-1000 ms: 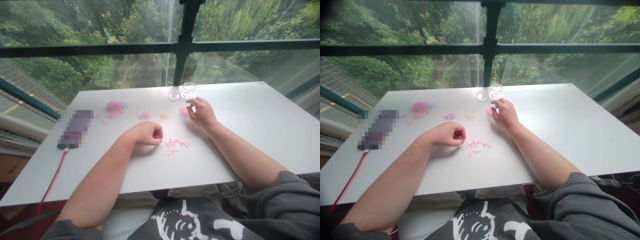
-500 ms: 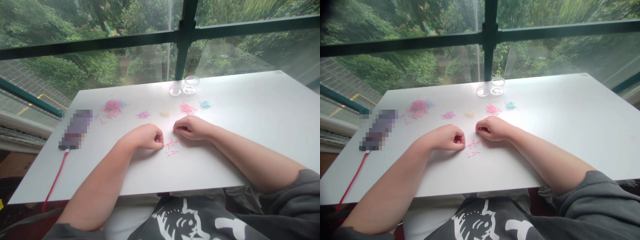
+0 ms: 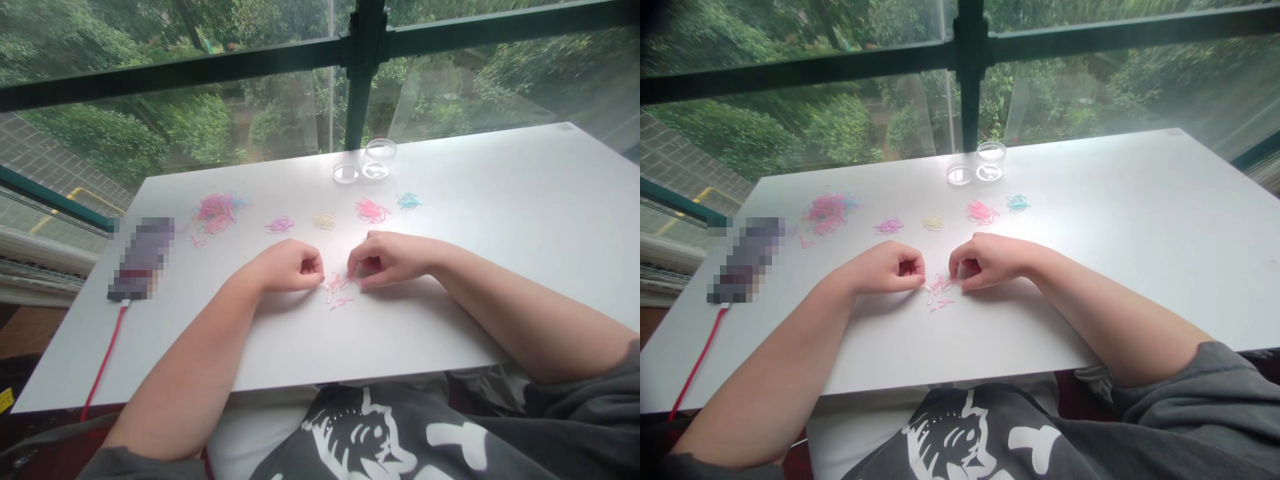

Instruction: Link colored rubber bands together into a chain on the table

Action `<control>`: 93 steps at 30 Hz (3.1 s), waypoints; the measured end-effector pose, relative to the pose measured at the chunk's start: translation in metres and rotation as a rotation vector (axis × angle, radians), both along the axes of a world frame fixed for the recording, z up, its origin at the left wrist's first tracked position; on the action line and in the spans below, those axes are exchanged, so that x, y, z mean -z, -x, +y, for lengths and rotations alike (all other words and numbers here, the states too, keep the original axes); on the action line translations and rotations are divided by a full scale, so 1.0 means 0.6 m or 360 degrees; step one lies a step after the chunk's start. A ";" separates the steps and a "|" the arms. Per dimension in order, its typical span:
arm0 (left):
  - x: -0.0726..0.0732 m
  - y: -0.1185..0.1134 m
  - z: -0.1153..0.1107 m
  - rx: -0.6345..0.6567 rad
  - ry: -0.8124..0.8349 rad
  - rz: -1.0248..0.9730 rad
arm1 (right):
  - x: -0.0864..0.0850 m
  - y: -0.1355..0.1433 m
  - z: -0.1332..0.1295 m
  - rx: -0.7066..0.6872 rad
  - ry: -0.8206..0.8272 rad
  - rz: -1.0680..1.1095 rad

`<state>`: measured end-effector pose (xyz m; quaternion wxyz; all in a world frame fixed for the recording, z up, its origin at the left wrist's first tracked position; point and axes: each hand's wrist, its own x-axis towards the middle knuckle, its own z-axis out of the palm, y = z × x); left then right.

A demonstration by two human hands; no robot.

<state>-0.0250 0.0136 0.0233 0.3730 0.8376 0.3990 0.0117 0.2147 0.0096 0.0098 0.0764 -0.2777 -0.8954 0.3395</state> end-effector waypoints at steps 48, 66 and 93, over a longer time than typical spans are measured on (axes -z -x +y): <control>0.025 -0.020 -0.003 0.0156 -0.0388 -0.0247 | 0.016 0.007 0.000 -0.0022 -0.0064 0.0096; 0.027 -0.023 -0.005 0.0116 -0.0384 -0.0284 | 0.002 0.005 0.001 0.0069 0.0094 0.0106; 0.035 -0.034 -0.010 0.0050 -0.0505 -0.0526 | 0.017 0.020 -0.009 0.0322 0.0280 0.0381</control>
